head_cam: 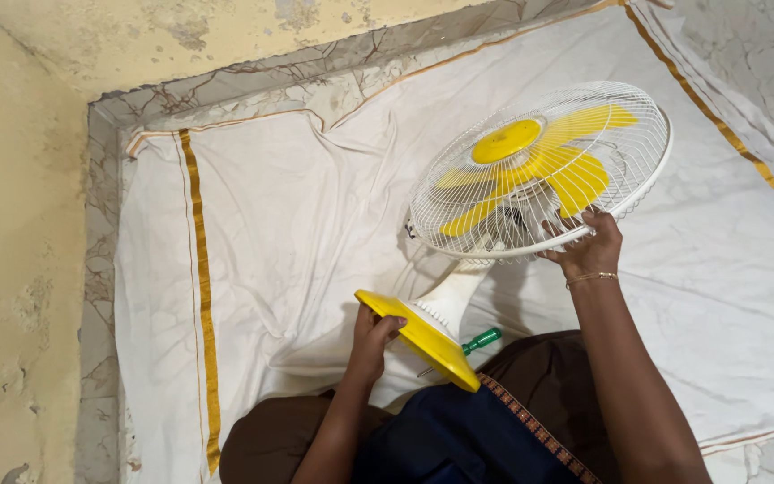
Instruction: The person disassembles a yellow and white table fan by removing the front grill and base. They then use a screwdriver to loosen screws on the fan's base.
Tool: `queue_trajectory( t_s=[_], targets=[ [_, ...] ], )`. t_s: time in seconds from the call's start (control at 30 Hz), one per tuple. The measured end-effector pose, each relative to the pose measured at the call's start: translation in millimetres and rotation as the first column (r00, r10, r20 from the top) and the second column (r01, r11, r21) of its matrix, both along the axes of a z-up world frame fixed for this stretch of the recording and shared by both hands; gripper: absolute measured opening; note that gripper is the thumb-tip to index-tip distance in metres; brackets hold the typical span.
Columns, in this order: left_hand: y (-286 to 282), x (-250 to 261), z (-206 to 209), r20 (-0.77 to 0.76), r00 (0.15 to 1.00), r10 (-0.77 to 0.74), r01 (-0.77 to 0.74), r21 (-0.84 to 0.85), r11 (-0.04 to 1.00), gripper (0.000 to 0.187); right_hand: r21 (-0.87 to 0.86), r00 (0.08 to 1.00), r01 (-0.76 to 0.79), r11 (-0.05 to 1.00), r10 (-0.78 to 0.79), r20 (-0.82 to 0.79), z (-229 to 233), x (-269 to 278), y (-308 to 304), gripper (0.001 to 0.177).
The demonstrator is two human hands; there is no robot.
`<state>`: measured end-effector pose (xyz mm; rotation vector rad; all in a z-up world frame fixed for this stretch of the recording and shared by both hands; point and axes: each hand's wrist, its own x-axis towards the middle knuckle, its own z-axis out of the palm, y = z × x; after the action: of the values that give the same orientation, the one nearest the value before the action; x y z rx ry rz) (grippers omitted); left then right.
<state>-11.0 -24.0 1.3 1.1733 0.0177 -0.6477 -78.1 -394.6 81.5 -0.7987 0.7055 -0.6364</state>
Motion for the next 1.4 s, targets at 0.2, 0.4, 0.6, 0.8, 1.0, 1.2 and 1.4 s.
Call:
queue_trajectory(
  t_s=[0.2, 0.4, 0.6, 0.8, 1.0, 1.2, 1.4],
  targets=[
    [7, -21, 10, 0.077, 0.985, 0.151, -0.140, -0.131, 0.981, 0.058, -0.012, 0.986, -0.137, 0.990, 0.138, 0.098, 10, 4, 14, 0.080],
    [18, -37, 21, 0.057, 0.940, 0.336, -0.322, -0.169, 0.931, 0.060, 0.004, 0.947, -0.238, 0.971, 0.231, 0.222, 18, 33, 25, 0.076],
    [12, -54, 27, 0.078, 0.874, 0.479, -0.469, -0.124, 0.875, 0.062, -0.003, 0.854, -0.423, 0.906, 0.400, 0.333, 17, 82, 29, 0.075],
    [8, -49, 23, 0.063, 0.850, 0.524, -0.513, -0.136, 0.848, 0.063, -0.072, 0.826, -0.494, 0.867, 0.493, 0.273, -2, 134, 28, 0.072],
    [1, -42, 17, 0.024, 0.842, 0.539, -0.532, -0.120, 0.838, 0.063, -0.058, 0.863, -0.484, 0.873, 0.487, 0.133, -18, 160, 26, 0.070],
    [3, -33, 14, -0.005, 0.841, 0.540, -0.538, -0.097, 0.837, 0.062, -0.058, 0.850, -0.527, 0.848, 0.528, 0.001, -20, 169, 22, 0.069],
    [9, -28, 12, 0.019, 0.852, 0.523, -0.519, -0.095, 0.850, 0.059, -0.021, 0.835, -0.546, 0.837, 0.542, -0.097, -4, 176, 29, 0.066]
  ],
)
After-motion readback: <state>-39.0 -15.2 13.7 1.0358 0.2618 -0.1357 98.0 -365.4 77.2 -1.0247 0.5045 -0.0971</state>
